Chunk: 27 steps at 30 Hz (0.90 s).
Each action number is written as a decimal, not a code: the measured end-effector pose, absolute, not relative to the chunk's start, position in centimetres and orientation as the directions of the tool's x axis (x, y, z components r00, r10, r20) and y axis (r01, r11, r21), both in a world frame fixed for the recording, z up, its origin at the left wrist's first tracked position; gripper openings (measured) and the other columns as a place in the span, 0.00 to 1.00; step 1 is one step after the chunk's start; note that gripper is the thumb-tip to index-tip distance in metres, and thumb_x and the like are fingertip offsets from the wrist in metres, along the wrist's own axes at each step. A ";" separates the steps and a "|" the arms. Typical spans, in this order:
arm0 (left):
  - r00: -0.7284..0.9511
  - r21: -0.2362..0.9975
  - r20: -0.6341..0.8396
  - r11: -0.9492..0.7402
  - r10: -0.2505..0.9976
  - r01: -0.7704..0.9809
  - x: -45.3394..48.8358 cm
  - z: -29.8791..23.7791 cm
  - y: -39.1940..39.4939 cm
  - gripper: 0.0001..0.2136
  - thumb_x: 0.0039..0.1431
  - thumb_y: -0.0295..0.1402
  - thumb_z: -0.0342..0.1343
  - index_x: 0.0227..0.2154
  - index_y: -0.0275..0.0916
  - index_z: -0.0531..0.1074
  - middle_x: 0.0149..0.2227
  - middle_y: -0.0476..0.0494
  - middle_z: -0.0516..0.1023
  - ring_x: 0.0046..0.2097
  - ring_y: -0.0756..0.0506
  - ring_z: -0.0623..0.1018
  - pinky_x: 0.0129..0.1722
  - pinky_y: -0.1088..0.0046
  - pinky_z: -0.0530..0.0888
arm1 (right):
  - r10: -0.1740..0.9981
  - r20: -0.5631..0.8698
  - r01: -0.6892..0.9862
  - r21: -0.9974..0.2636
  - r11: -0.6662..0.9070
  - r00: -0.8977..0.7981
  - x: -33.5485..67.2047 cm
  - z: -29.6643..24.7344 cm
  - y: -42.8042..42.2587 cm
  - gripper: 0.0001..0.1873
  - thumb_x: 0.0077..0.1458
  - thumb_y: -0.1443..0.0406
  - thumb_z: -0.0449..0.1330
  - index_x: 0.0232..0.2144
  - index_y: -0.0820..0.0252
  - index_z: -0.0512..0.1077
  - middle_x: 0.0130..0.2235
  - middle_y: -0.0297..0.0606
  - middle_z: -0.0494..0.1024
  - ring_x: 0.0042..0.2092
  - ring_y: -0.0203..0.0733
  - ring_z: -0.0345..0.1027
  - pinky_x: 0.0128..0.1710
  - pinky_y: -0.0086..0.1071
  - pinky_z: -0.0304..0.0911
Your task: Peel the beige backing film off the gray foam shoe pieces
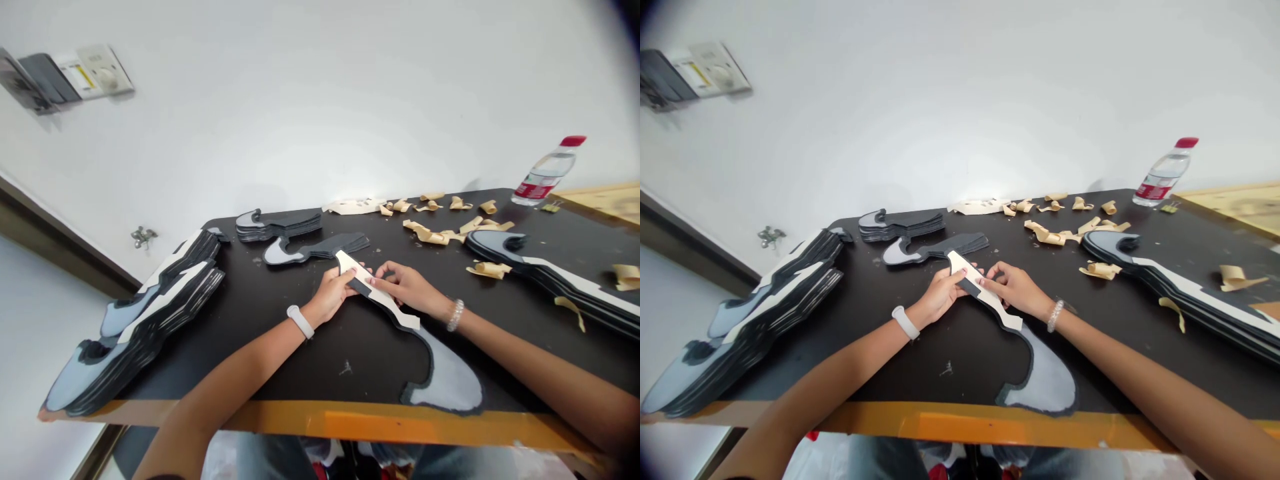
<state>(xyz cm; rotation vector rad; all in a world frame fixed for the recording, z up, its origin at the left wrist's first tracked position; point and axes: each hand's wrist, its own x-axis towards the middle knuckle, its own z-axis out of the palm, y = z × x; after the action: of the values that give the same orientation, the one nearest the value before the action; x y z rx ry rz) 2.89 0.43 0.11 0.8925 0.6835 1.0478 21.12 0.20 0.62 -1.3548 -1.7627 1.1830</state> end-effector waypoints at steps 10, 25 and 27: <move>0.360 0.891 -0.065 0.217 0.931 -0.400 2.8 0.0 0.5 0.10 0.52 0.31 0.60 0.36 0.28 0.74 0.36 0.36 0.78 0.37 0.44 0.78 0.44 0.62 0.73 | 0.963 0.022 0.215 -0.973 0.082 -0.268 20.4 0.7 0.1 0.25 0.44 0.47 0.62 0.36 0.58 0.62 0.20 0.23 0.62 0.20 0.29 0.57 0.19 0.25 0.54; 0.375 0.901 -0.103 0.246 0.921 -0.358 2.7 0.0 0.5 0.10 0.54 0.31 0.59 0.34 0.28 0.71 0.34 0.36 0.78 0.34 0.45 0.79 0.39 0.66 0.75 | 0.948 -0.096 0.334 -0.942 0.012 -0.304 20.6 1.1 0.0 0.23 0.46 0.47 0.61 0.24 0.58 0.59 0.14 0.28 0.67 0.16 0.28 0.55 0.16 0.23 0.50; 0.356 0.888 -0.098 0.243 0.929 -0.390 2.7 0.0 0.5 0.09 0.54 0.32 0.58 0.34 0.29 0.70 0.34 0.37 0.78 0.35 0.46 0.79 0.40 0.66 0.75 | 0.939 -0.096 0.351 -0.936 0.027 -0.330 20.7 1.2 0.1 0.23 0.47 0.46 0.59 0.24 0.59 0.60 0.15 0.28 0.67 0.16 0.28 0.56 0.18 0.24 0.51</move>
<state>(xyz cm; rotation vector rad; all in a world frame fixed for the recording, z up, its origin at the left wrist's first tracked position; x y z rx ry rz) 2.71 0.53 0.05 0.9022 0.7335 1.0208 20.66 0.05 1.17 -1.3149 -1.7284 1.3037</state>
